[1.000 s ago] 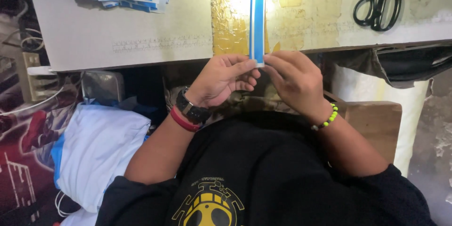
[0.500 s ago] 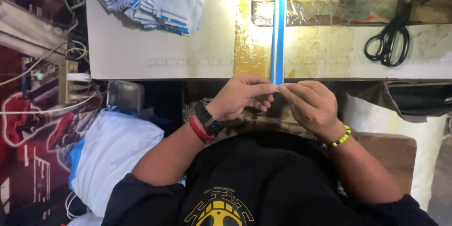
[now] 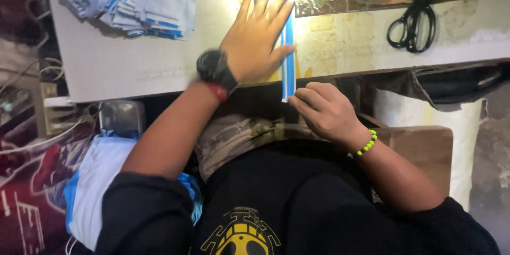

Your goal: Folding and aligning thin fabric strips on a workbench in a sewing factory.

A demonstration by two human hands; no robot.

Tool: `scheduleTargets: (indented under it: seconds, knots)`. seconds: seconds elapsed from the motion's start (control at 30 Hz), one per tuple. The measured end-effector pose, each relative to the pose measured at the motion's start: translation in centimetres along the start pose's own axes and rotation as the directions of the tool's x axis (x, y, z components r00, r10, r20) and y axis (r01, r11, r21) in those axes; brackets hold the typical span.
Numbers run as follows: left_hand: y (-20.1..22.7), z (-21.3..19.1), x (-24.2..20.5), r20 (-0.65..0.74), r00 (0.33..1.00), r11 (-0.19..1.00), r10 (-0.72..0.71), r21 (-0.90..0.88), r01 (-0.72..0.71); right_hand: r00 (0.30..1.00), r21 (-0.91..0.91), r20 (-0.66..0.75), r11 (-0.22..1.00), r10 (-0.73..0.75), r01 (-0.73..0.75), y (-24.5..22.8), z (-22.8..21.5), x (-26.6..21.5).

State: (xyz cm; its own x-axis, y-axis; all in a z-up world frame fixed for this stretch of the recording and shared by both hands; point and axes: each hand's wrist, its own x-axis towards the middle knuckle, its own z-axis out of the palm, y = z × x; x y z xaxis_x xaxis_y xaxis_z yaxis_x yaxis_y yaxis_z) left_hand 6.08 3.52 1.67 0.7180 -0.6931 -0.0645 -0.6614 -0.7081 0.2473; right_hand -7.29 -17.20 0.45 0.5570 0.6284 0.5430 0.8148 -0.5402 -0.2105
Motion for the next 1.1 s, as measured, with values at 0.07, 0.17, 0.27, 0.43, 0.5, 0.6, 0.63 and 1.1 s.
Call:
scheduleTargets:
  seconds: [0.07,0.17,0.27,0.43,0.5,0.6,0.63,1.1]
  knots:
    - [1.5,0.5,-2.0,0.049,0.998,0.998,0.044,-0.056,-0.041,1.0,-0.002,0.01,1.0,0.006,-0.006,0.0,-0.5,-0.1]
    - [2.5,1.8,-4.7,0.009,0.983,0.982,0.184,-0.039,-0.183,1.0,0.055,0.004,0.998,0.016,-0.016,0.0,-0.4,-0.4]
    - [1.6,1.9,-3.6,-0.123,0.976,0.98,0.182,-0.064,-0.19,1.0,0.179,0.006,0.984,0.02,-0.021,-0.2,-0.3,0.1]
    - [-1.9,1.1,0.6,-0.282,0.958,0.985,0.053,-0.145,-0.097,1.0,0.218,0.006,0.976,0.02,-0.021,-0.7,-0.5,1.6]
    - [-2.6,1.9,1.4,-0.277,0.956,0.99,0.092,-0.076,-0.118,0.999,0.188,-0.009,0.981,0.052,-0.049,-0.5,-0.3,1.6]
    - [-2.2,1.2,1.3,-0.21,0.976,0.992,0.058,-0.099,-0.08,0.999,0.181,-0.008,0.983,0.044,-0.041,0.1,0.3,1.7]
    - [-2.0,1.3,1.6,-0.207,0.977,0.991,0.058,-0.105,-0.082,0.999,0.182,-0.004,0.982,0.048,-0.047,0.4,0.3,1.5]
    - [-2.6,1.7,1.6,-0.249,0.967,0.99,0.06,-0.108,-0.09,0.993,0.027,0.031,0.993,0.112,-0.113,5.7,1.3,6.4]
